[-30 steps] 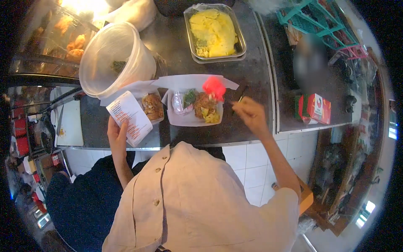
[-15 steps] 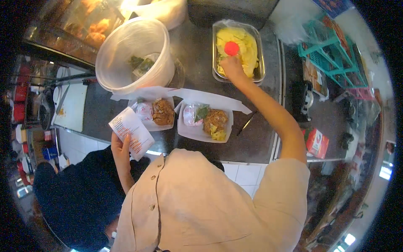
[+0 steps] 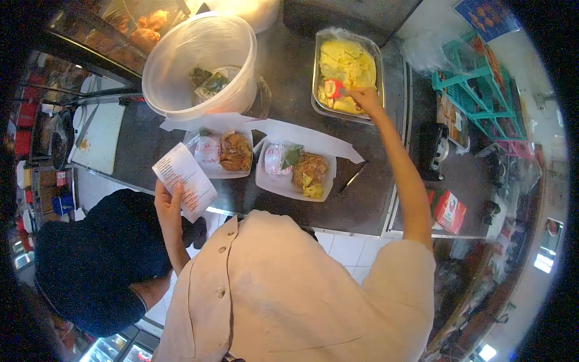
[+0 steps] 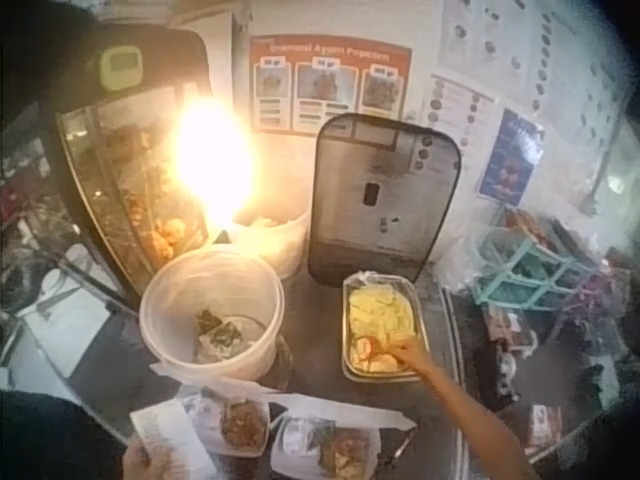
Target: Packing fried chicken, rice, and sauces into takeout boxes according to a receipt and managing the order on a POS tablet.
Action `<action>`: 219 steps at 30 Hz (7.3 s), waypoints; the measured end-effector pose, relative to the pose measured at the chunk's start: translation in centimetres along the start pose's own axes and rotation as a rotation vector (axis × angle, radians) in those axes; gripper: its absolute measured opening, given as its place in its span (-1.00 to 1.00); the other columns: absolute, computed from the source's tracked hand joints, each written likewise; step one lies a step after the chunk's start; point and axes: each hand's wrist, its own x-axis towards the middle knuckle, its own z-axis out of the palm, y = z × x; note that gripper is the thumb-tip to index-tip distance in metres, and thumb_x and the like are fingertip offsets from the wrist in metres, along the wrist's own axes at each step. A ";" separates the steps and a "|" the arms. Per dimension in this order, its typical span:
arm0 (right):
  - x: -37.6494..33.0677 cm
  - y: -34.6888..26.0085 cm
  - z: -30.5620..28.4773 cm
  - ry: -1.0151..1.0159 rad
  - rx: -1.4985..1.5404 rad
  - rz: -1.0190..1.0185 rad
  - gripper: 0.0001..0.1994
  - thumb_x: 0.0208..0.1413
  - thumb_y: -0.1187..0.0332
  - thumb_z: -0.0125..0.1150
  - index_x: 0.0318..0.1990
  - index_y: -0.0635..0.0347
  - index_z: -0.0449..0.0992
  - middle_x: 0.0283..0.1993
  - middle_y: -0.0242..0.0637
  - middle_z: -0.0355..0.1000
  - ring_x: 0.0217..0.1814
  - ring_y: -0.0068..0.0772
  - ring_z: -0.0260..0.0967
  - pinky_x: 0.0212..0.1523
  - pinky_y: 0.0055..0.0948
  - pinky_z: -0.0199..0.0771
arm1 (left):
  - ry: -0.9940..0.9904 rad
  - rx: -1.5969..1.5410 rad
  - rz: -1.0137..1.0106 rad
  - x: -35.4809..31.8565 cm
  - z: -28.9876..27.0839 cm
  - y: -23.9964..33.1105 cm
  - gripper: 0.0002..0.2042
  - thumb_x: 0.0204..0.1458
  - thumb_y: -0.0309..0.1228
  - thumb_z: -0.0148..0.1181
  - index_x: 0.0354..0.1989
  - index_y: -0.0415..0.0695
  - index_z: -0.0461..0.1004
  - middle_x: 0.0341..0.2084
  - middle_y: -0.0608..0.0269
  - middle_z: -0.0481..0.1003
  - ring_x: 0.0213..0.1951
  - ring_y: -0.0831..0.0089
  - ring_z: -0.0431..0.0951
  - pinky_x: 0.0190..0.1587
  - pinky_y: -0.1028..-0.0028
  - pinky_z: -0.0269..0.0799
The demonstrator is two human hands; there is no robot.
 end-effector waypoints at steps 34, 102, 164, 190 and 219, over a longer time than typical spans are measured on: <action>-19.9 -8.0 18.9 0.084 -0.522 -0.927 -0.69 -0.19 0.59 0.07 -0.19 0.20 0.44 -0.46 -0.27 0.27 -0.46 -0.36 0.24 -0.46 -0.45 0.27 | -0.260 -0.250 0.001 -1.1 -3.9 6.5 -0.61 -0.02 -0.52 -0.23 0.05 -0.20 0.13 -0.23 0.29 0.35 -0.36 0.68 0.38 -0.52 0.70 0.31; -32.5 -12.0 11.4 0.253 0.452 -0.048 -0.80 0.02 0.34 0.06 -0.27 0.31 0.41 -0.56 -0.44 0.34 -0.54 -0.75 0.14 -0.56 -0.67 0.18 | -0.997 -0.485 -0.007 -3.6 15.3 6.2 -0.65 0.06 -0.53 -0.17 0.06 -0.22 0.07 -0.13 0.22 0.29 -0.09 0.57 0.28 -0.06 0.56 0.20; -11.6 -1.9 -58.2 0.782 -0.270 -0.548 -0.67 -0.01 0.17 0.05 -0.19 0.24 0.44 -0.28 -0.32 0.42 -0.29 -0.54 0.30 -0.22 -0.54 0.25 | 0.279 -0.233 0.118 -14.3 30.2 4.0 -0.61 0.02 -0.45 -0.11 0.06 -0.22 0.09 -0.08 0.17 0.25 -0.12 0.43 0.32 -0.09 0.46 0.24; -26.8 2.4 -40.6 0.517 0.273 -0.487 -0.87 0.02 0.35 0.05 -0.36 0.21 0.41 -0.45 -0.56 0.30 -0.38 -0.79 0.16 -0.34 -0.75 0.14 | -0.760 0.093 0.724 -13.0 58.3 4.8 -0.75 -0.09 -0.35 0.13 -0.22 -0.16 0.42 -0.33 0.23 0.34 -0.26 0.47 0.34 -0.20 0.53 0.23; -21.0 12.3 -48.8 -0.181 -0.215 -0.737 -0.72 0.03 0.27 -0.01 -0.14 0.22 0.36 -0.16 -0.24 0.35 -0.17 -0.43 0.28 -0.16 -0.47 0.25 | -1.184 0.882 1.330 -14.3 72.0 12.3 -0.92 -0.12 -0.37 0.01 -0.54 -0.04 0.41 -0.55 0.37 0.39 -0.29 0.40 0.30 -0.14 0.37 0.03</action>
